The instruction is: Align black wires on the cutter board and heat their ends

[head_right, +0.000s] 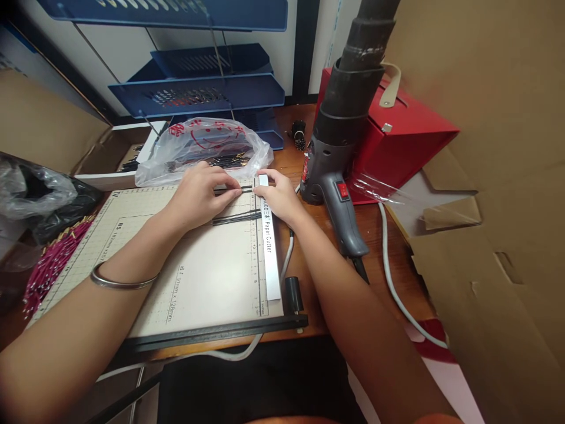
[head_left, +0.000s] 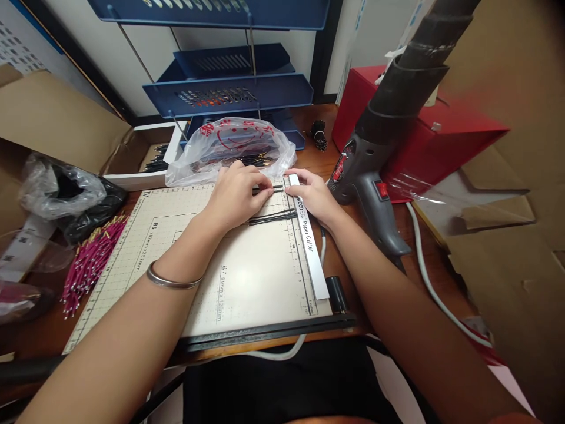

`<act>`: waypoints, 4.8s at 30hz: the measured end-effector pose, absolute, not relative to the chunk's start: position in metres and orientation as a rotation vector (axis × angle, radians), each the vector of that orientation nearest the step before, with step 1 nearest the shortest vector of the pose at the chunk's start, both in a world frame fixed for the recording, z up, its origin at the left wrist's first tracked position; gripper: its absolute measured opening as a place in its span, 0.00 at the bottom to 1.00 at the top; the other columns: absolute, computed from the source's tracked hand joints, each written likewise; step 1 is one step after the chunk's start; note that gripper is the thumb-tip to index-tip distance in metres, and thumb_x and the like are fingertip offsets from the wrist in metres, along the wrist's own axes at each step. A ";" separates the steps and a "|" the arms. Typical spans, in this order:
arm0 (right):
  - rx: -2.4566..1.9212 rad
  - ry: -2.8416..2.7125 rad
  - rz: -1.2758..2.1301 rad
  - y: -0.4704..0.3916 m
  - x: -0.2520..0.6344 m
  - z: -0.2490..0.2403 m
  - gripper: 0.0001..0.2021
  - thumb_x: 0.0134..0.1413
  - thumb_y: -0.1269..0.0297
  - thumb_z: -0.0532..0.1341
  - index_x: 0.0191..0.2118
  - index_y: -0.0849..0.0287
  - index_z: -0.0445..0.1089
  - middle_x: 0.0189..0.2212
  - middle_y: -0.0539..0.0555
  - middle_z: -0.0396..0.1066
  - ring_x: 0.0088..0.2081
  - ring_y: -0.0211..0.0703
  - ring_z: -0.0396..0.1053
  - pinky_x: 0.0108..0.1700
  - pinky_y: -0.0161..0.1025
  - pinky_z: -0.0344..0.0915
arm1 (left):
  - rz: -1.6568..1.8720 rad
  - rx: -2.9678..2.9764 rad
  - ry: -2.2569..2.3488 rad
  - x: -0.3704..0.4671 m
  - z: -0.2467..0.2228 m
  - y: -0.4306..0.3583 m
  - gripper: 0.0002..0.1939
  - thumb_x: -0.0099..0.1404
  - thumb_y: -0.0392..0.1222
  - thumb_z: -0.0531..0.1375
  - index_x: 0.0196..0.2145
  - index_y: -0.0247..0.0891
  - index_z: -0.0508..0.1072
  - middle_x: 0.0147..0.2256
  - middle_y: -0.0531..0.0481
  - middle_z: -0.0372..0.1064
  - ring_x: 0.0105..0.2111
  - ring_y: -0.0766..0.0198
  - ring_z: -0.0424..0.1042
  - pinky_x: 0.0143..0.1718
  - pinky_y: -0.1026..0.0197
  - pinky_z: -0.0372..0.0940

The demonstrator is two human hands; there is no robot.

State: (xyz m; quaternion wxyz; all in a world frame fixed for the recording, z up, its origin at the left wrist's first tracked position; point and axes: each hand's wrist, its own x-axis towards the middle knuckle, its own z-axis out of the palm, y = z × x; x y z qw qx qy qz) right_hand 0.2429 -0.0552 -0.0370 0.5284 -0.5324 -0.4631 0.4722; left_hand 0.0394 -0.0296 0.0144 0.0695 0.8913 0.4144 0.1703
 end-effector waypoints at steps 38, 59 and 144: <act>-1.262 -1.151 1.118 -0.057 0.242 -0.039 0.29 0.41 0.59 0.69 0.53 0.59 0.74 0.53 0.58 0.79 0.56 0.55 0.76 0.66 0.52 0.69 | 0.487 2.667 1.262 0.040 0.017 -0.030 0.13 0.74 0.45 0.61 0.41 0.41 0.86 0.43 0.42 0.82 0.45 0.48 0.69 0.53 0.43 0.61; -1.274 -1.179 1.091 -0.057 0.244 -0.039 0.29 0.41 0.58 0.70 0.53 0.59 0.75 0.51 0.56 0.79 0.53 0.54 0.76 0.63 0.51 0.70 | 0.504 2.675 1.231 0.040 0.016 -0.029 0.13 0.75 0.46 0.61 0.40 0.40 0.85 0.43 0.41 0.82 0.44 0.48 0.69 0.51 0.44 0.61; -1.313 -1.282 1.038 -0.060 0.248 -0.037 0.36 0.40 0.56 0.74 0.58 0.62 0.73 0.59 0.63 0.78 0.59 0.60 0.76 0.69 0.58 0.68 | 0.446 2.800 1.130 0.035 0.024 -0.041 0.13 0.73 0.45 0.61 0.39 0.40 0.86 0.40 0.43 0.82 0.44 0.48 0.71 0.46 0.47 0.58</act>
